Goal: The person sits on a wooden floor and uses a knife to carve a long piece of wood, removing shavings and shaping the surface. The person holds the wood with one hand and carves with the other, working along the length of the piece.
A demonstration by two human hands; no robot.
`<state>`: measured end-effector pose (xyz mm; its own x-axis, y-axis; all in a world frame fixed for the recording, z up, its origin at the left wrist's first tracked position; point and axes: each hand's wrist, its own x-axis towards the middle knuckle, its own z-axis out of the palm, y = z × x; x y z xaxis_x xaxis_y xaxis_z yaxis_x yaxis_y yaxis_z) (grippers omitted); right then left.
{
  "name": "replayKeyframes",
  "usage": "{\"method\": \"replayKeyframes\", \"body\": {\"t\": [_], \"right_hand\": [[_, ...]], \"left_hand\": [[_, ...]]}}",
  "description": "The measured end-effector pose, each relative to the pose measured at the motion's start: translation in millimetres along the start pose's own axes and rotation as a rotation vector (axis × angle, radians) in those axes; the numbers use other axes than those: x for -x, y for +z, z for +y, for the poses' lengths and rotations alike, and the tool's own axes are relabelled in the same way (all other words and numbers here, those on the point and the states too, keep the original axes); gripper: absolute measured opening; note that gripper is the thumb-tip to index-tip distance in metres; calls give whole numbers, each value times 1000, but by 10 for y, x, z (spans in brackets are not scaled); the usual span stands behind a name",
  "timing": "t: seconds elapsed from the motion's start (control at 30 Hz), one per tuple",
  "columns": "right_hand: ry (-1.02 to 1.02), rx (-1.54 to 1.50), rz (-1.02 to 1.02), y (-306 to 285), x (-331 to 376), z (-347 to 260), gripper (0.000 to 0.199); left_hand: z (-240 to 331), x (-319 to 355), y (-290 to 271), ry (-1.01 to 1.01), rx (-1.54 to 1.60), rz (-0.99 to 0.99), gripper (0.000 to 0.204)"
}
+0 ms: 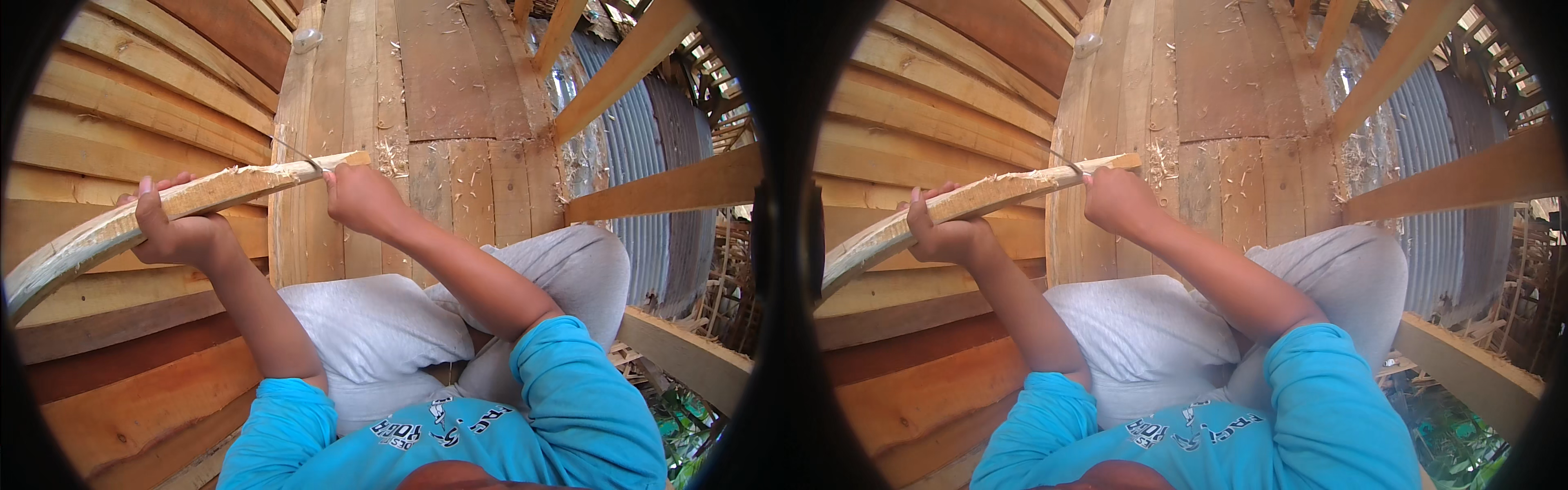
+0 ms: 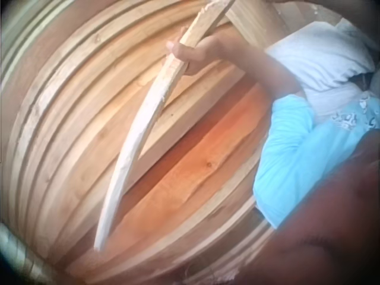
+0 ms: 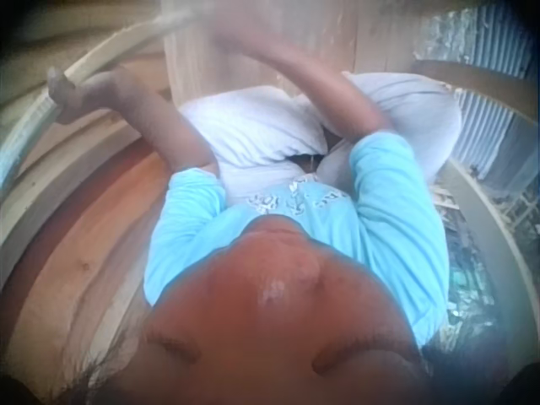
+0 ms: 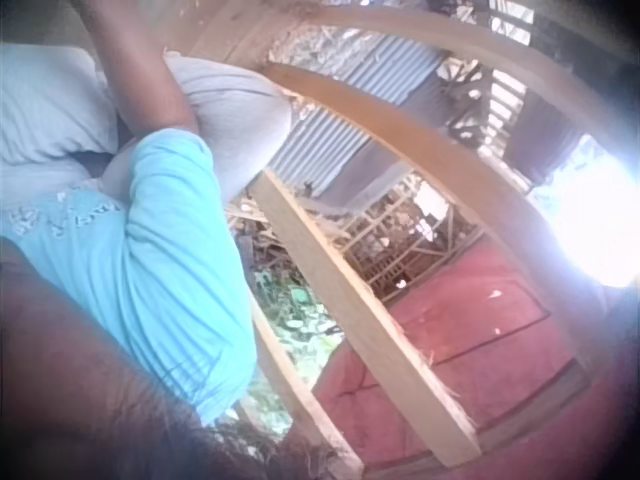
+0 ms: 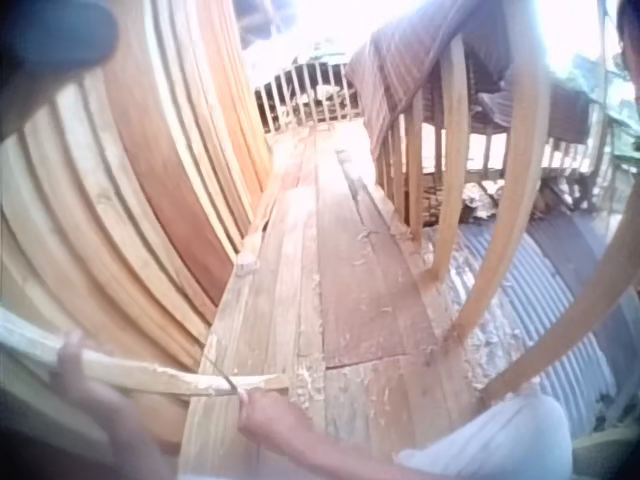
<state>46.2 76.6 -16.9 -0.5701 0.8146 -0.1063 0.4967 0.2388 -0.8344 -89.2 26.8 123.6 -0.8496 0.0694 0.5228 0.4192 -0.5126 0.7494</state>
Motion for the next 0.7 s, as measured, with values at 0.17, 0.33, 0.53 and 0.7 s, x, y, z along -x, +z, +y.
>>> {"method": "replayKeyframes", "body": {"t": [0.17, 0.33, 0.53, 0.7], "right_hand": [[-11, -32, 84, 99, -132, 311, 42], [-38, 24, -18, -54, 37, -80, 44], [43, -100, 32, 163, -139, 305, 46], [14, 2, -5, 22, -23, -17, 44]], "left_hand": [[53, 71, 107, -25, -21, -6, 24], [-9, -30, -12, -42, -13, 17, 24], [17, 15, 49, -61, -35, 43, 23], [-42, -88, -18, -28, -21, 35, 22]]}}
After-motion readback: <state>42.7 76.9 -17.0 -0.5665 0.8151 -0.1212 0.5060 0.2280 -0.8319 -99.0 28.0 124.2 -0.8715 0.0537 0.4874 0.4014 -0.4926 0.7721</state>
